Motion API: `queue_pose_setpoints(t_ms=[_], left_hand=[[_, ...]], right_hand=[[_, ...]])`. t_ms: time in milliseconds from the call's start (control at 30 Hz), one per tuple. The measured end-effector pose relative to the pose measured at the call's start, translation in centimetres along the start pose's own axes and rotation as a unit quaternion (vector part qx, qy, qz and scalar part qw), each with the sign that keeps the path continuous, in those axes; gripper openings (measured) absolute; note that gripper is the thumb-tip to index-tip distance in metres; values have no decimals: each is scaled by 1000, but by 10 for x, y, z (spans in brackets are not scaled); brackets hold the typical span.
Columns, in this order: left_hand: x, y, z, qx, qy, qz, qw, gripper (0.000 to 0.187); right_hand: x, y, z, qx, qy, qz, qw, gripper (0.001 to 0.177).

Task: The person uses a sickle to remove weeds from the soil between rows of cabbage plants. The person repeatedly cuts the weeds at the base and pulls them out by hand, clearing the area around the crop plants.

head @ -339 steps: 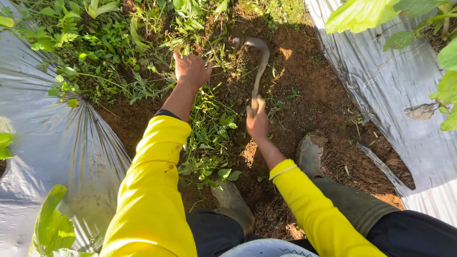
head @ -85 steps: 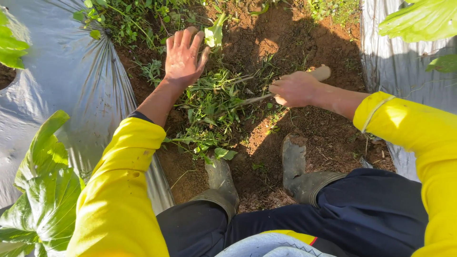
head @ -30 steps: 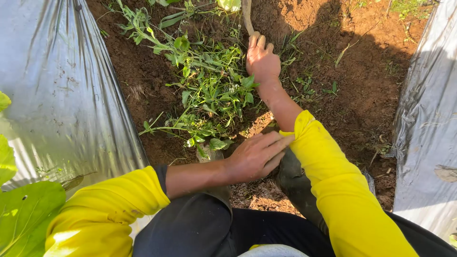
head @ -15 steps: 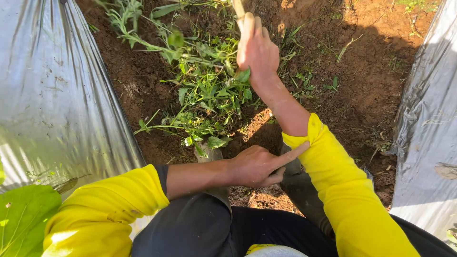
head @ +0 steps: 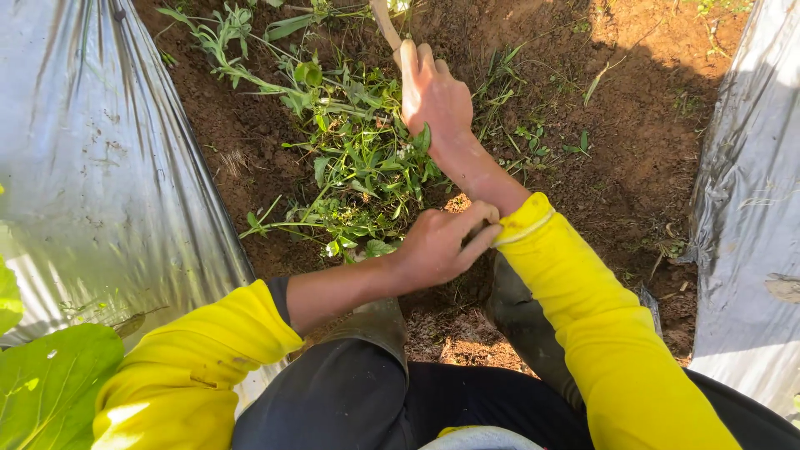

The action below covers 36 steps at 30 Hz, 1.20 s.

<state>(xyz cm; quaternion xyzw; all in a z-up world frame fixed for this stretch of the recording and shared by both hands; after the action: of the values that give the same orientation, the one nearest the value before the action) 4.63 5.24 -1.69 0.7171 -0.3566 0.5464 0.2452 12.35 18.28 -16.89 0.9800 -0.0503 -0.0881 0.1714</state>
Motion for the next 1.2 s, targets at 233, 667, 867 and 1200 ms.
queue_pose_setpoints(t_ms=[233, 667, 867, 1200], left_hand=[[-32, -11, -16, 14, -13, 79, 997, 9], [-135, -98, -177, 185, -404, 82, 892, 3], [-132, -57, -302, 263, -653, 81, 705, 29], [-71, 30, -360, 167, -735, -11, 658, 38]], right_hand=[[31, 16, -3, 79, -202, 29, 976, 28], [67, 95, -51, 27, -530, 236, 814, 69], [-28, 87, -104, 31, -728, 172, 663, 73], [-185, 75, 20, -16, -887, -37, 460, 69]])
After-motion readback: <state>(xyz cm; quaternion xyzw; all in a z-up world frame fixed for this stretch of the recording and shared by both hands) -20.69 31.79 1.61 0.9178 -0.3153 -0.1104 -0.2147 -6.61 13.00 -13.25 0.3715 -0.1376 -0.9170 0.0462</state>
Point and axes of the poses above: each hand's wrist, its own y-axis away from the middle knuckle, its own z-axis out of the palm, x = y × z, the point moved 6 cm from there along -y, towards the middle knuckle, and after that the axes turned 1 degree about -y, right-handed, at the moved point
